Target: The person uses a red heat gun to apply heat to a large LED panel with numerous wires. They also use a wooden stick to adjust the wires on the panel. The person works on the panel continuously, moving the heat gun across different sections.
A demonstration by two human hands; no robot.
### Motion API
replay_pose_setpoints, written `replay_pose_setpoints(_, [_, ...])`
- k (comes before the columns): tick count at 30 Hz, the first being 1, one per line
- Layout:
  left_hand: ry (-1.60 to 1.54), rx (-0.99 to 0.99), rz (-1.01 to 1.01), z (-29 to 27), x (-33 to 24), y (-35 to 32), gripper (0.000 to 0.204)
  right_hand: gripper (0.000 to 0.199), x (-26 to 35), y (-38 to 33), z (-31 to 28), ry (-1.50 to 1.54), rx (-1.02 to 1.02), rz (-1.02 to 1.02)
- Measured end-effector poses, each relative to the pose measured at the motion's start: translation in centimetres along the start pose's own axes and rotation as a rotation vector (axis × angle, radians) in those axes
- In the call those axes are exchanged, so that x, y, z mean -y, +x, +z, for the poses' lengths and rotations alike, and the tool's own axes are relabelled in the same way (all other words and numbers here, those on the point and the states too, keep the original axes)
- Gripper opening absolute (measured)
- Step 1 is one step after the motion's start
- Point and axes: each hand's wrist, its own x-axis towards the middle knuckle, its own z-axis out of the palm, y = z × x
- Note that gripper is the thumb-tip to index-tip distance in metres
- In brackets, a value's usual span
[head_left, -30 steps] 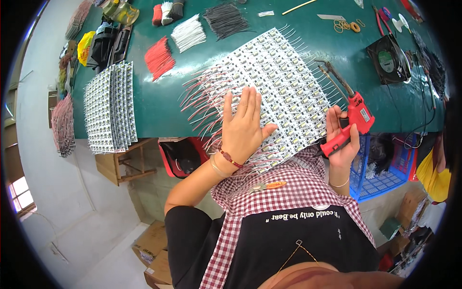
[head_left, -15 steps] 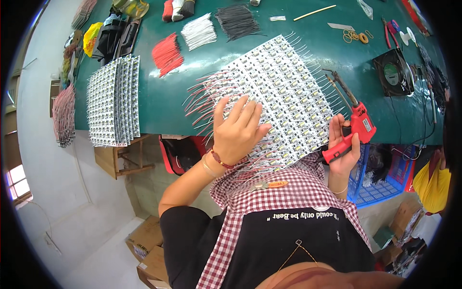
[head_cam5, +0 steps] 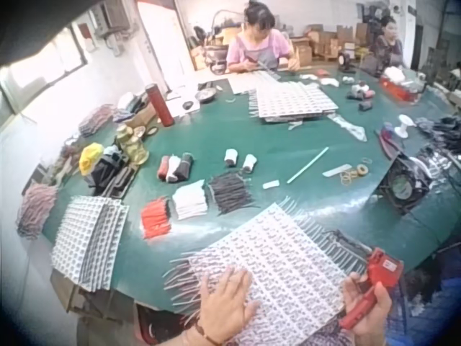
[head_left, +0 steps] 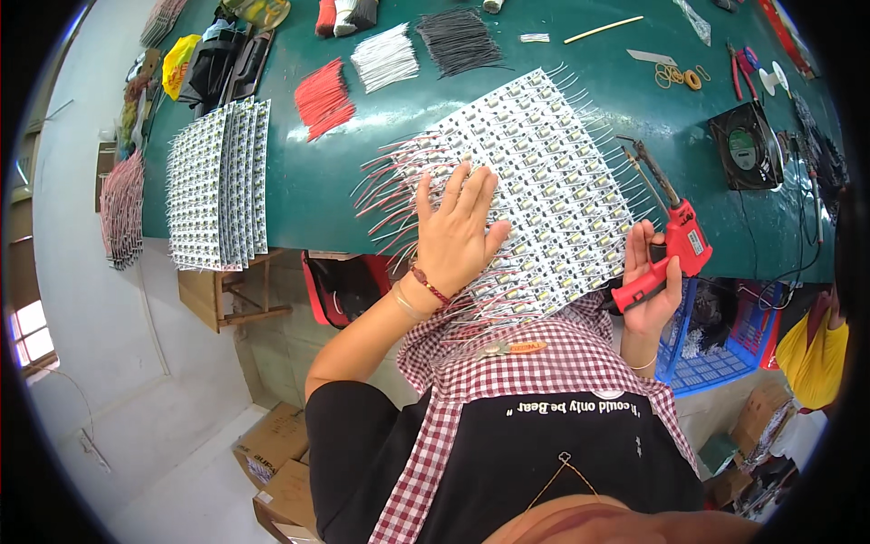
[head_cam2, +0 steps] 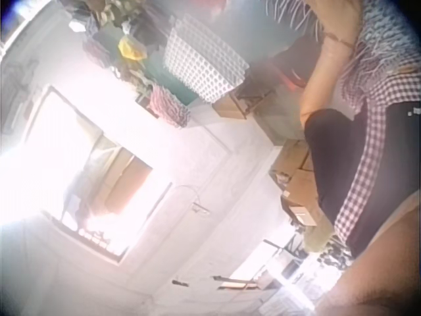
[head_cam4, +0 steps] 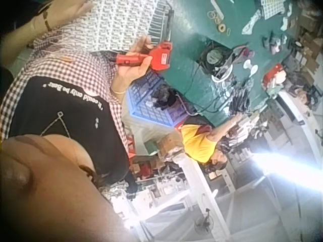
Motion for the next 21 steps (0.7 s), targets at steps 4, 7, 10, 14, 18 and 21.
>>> replay_pose_setpoints(4, [-0.046, 0.023, -0.032, 0.3, -0.1, 0.0, 0.057, 0.034, -0.1, 0.2, -0.3, 0.011, 0.006, -0.003])
replay_pose_setpoints(7, [0.043, -0.035, -0.049, -1.1, -1.0, -0.2, 0.057, 0.034, -0.1, 0.2, -0.4, 0.015, 0.025, -0.006])
replay_pose_setpoints(10, [0.082, -0.01, 0.044, -1.4, -0.1, 1.7, 0.058, 0.034, -0.1, 0.2, -0.4, 0.007, 0.022, -0.007])
replay_pose_setpoints(14, [0.063, 0.033, 0.059, -0.7, 0.7, 1.6, 0.059, 0.033, 0.0, 0.1, -0.4, -0.001, 0.014, -0.004])
replay_pose_setpoints(18, [0.033, 0.024, 0.04, -0.6, 1.1, 1.4, 0.056, 0.033, 0.0, 0.1, -0.1, 0.015, 0.035, 0.006])
replay_pose_setpoints(21, [-0.03, 0.012, 0.032, 0.1, 1.8, 1.1, 0.053, 0.033, 0.1, 0.1, -0.4, 0.011, 0.023, -0.003])
